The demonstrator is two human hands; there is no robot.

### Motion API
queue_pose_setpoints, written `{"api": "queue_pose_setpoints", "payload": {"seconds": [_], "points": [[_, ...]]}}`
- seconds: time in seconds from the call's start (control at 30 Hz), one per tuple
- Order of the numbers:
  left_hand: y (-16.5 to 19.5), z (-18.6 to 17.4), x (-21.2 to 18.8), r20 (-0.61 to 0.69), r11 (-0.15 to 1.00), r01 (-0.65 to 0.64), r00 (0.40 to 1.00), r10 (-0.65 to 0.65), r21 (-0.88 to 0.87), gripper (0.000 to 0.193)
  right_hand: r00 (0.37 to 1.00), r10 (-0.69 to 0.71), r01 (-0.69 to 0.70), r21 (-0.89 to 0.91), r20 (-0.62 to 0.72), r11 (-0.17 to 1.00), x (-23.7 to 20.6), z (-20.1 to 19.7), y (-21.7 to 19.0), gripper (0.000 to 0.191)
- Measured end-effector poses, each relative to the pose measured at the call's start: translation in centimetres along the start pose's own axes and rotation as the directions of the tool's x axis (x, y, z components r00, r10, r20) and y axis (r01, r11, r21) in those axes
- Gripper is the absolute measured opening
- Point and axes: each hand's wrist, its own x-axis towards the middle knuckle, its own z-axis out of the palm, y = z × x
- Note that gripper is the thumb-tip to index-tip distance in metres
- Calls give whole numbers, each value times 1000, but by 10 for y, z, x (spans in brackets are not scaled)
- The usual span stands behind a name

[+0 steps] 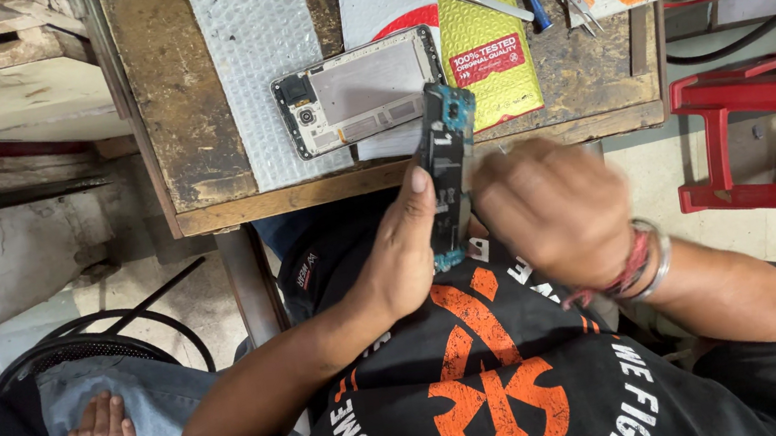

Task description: The person pries open the back of a smartphone at a repair bench, working around the frame edge with their fingers, then separates the back cover and lifts out the internal battery and mid-frame components, holding the exposed chassis and battery in hand at the end.

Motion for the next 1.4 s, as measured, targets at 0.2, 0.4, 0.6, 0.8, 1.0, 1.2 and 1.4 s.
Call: {"api": "queue_pose_setpoints", "payload": {"seconds": [0.2,0.4,0.6,0.8,1.0,1.2,1.4], "points": [[14,-3,0,60,985,55,997,-45,-166,70,944,327,-311,207,-49,928,-15,-18,25,18],[30,-8,-4,156,984,69,987,-43,-164,61,837,546,-528,272,10,805,-24,3,53,9],[41,-13,-13,103,990,41,994,-28,-132,51,739,672,-655,271,37,705,-25,20,85,11],[48,-15,-17,10,989,-16,1000,18,-148,48,758,652,-640,225,26,735,-18,30,105,12],[45,-18,-5,10,977,-171,985,174,-129,43,790,613,-601,226,22,767,-5,37,114,12],[37,-30,-1,29,967,-145,988,154,-208,35,755,656,-621,310,-10,720,2,30,129,11],[36,-42,-2,-7,966,-59,998,60,-253,41,746,664,-617,315,-59,721,5,23,142,9]]}}
